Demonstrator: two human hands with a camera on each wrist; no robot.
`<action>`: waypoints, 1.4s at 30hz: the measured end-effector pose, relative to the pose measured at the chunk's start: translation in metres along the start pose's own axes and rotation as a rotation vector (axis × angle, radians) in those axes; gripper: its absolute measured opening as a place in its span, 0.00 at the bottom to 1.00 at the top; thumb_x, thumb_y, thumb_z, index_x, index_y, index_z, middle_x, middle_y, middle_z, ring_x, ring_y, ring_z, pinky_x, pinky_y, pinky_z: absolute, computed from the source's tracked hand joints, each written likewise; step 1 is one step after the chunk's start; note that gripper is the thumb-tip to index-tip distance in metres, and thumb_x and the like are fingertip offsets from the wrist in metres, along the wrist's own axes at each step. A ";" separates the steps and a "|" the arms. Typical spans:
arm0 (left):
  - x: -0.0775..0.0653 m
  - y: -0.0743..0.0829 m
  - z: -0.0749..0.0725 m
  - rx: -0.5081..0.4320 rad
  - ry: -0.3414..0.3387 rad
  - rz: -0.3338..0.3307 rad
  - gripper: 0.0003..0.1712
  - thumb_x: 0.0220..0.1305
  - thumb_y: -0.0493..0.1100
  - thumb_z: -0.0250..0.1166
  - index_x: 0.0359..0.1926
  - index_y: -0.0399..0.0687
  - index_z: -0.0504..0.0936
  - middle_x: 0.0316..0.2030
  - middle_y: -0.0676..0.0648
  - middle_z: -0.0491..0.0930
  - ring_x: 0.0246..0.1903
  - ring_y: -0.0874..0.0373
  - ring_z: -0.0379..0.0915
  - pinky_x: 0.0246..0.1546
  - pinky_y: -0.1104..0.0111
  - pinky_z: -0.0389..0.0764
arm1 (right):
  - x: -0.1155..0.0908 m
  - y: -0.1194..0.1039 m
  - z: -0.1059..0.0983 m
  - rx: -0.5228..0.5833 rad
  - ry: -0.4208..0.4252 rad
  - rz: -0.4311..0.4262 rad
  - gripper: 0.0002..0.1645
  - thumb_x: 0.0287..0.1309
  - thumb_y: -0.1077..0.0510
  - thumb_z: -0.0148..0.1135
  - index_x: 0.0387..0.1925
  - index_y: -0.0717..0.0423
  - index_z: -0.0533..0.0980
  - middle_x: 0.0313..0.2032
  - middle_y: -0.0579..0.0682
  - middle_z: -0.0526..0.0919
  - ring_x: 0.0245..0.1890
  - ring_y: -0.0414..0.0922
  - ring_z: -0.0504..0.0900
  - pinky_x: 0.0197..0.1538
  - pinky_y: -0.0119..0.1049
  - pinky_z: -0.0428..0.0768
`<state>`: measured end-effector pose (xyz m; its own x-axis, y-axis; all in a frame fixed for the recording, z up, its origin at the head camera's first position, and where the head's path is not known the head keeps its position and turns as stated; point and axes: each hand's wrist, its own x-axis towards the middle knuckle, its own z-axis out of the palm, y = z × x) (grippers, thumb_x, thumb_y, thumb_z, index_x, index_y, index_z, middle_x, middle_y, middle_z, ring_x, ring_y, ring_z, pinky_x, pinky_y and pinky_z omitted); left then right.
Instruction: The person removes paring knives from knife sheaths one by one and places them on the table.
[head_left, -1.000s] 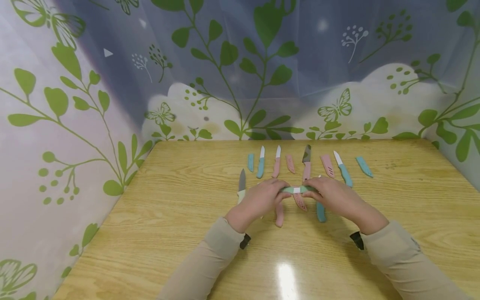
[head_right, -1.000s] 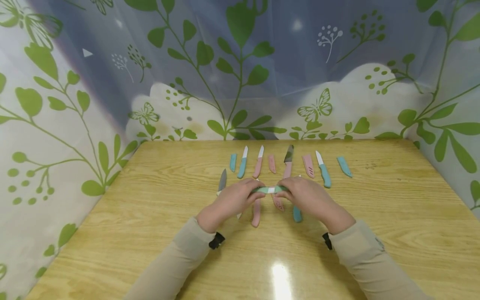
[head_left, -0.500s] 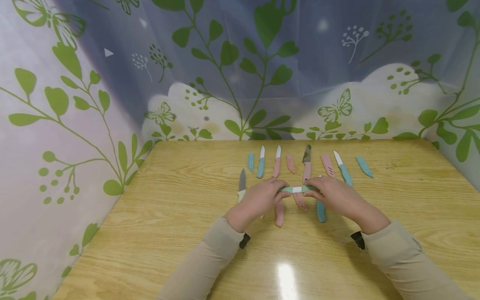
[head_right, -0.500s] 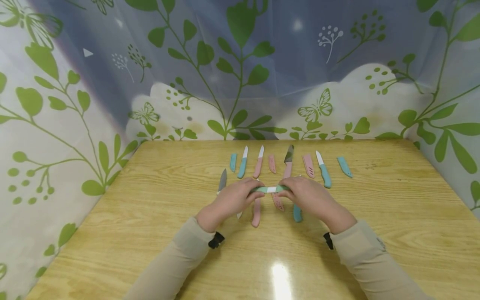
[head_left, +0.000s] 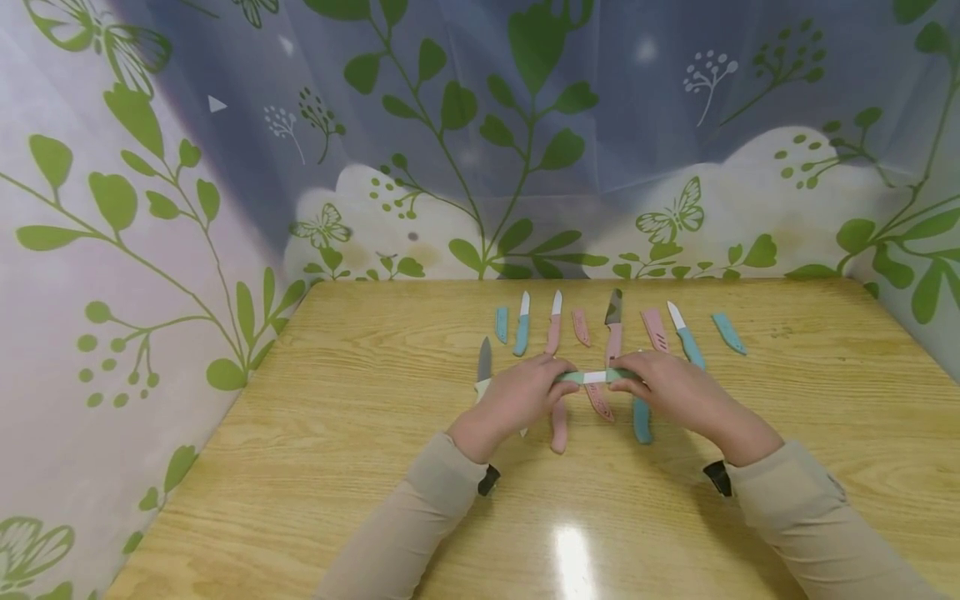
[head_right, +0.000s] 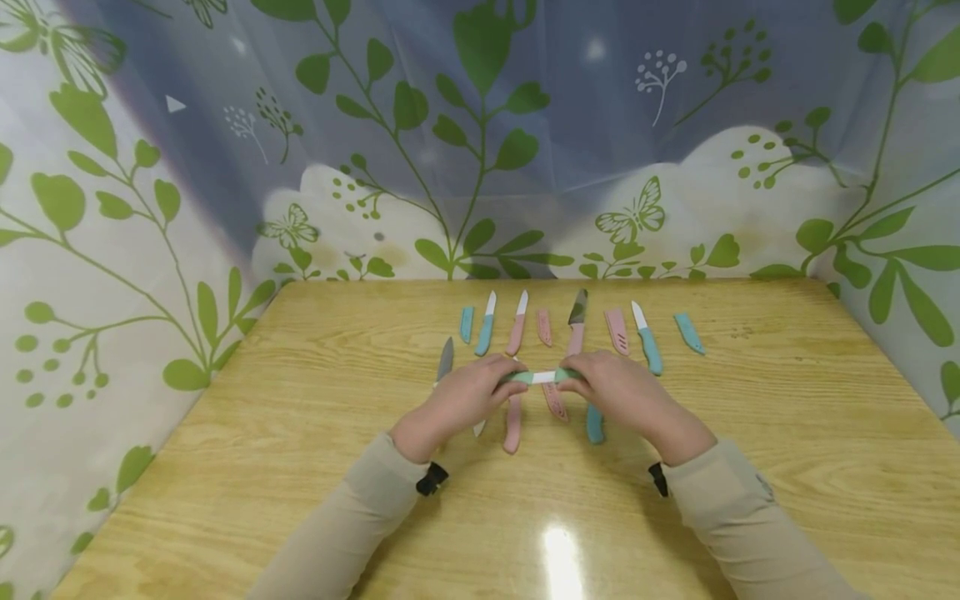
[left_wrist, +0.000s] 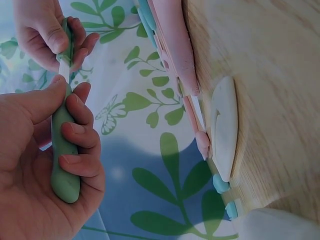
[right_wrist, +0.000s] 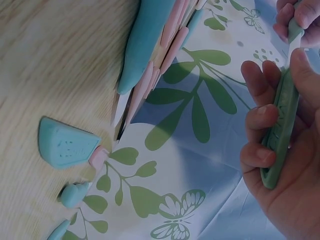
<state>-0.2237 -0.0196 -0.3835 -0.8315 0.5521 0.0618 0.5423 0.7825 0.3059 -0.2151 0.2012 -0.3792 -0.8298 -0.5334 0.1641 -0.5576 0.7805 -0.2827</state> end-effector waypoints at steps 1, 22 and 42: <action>0.000 0.000 0.000 -0.003 0.000 0.001 0.17 0.71 0.53 0.55 0.53 0.52 0.80 0.46 0.54 0.81 0.41 0.63 0.76 0.41 0.71 0.78 | 0.000 0.000 0.000 -0.002 -0.001 0.000 0.16 0.62 0.54 0.62 0.48 0.60 0.79 0.40 0.53 0.84 0.35 0.44 0.82 0.36 0.38 0.79; 0.001 -0.002 -0.001 -0.020 -0.008 -0.008 0.17 0.71 0.52 0.56 0.53 0.51 0.80 0.45 0.53 0.81 0.39 0.63 0.76 0.40 0.71 0.77 | -0.001 0.005 0.000 -0.036 0.044 -0.051 0.16 0.60 0.56 0.64 0.47 0.61 0.80 0.38 0.54 0.85 0.29 0.41 0.80 0.31 0.35 0.77; 0.001 -0.004 0.000 -0.035 0.015 0.018 0.16 0.70 0.51 0.58 0.52 0.50 0.81 0.44 0.52 0.82 0.38 0.62 0.76 0.39 0.73 0.76 | -0.001 0.006 -0.004 -0.007 0.013 -0.030 0.13 0.62 0.55 0.62 0.45 0.58 0.80 0.33 0.46 0.83 0.26 0.35 0.75 0.31 0.34 0.74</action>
<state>-0.2270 -0.0222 -0.3845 -0.8233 0.5617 0.0819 0.5532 0.7617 0.3372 -0.2175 0.2082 -0.3776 -0.8129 -0.5522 0.1851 -0.5824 0.7663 -0.2713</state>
